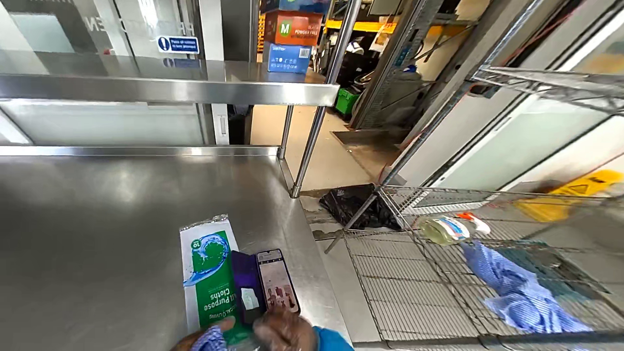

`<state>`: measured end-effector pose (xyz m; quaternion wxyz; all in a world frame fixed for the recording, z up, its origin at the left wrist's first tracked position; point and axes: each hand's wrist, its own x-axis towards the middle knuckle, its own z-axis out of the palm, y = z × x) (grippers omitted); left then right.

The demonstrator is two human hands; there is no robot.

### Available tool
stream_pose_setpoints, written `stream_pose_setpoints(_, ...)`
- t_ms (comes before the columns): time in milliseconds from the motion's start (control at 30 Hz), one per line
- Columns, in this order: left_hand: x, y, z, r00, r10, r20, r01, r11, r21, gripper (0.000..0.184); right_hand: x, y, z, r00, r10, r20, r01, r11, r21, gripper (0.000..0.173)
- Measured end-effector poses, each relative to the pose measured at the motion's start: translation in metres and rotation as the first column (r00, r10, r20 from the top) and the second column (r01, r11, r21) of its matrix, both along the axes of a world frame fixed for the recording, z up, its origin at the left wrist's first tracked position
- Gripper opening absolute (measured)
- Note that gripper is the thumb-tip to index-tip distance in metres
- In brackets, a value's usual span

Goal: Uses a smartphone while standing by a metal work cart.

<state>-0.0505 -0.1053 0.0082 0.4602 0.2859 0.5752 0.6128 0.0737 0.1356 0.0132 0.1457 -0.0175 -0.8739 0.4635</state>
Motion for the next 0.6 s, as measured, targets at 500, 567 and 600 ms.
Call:
stream_pose_setpoints(500,0.005,-0.065,-0.048,0.965,0.252,0.077,-0.259,0.961,0.096,0.057,-0.003,0.090,-0.055,0.887,-0.430,0.167,0.352,0.865,0.357,0.119)
stream_pose_setpoints(567,0.006,-0.070,-0.052,0.959,0.273,0.081,-0.281,0.955,0.099,0.057,-0.006,0.092,-0.058,0.891,-0.426,0.160,0.344,0.861,0.375,0.119)
stream_pose_setpoints(600,0.008,-0.070,-0.051,0.949,0.298,0.100,-0.306,0.949,0.079,0.056,-0.008,0.093,-0.058,0.894,-0.416,0.164,0.331,0.863,0.381,0.120)
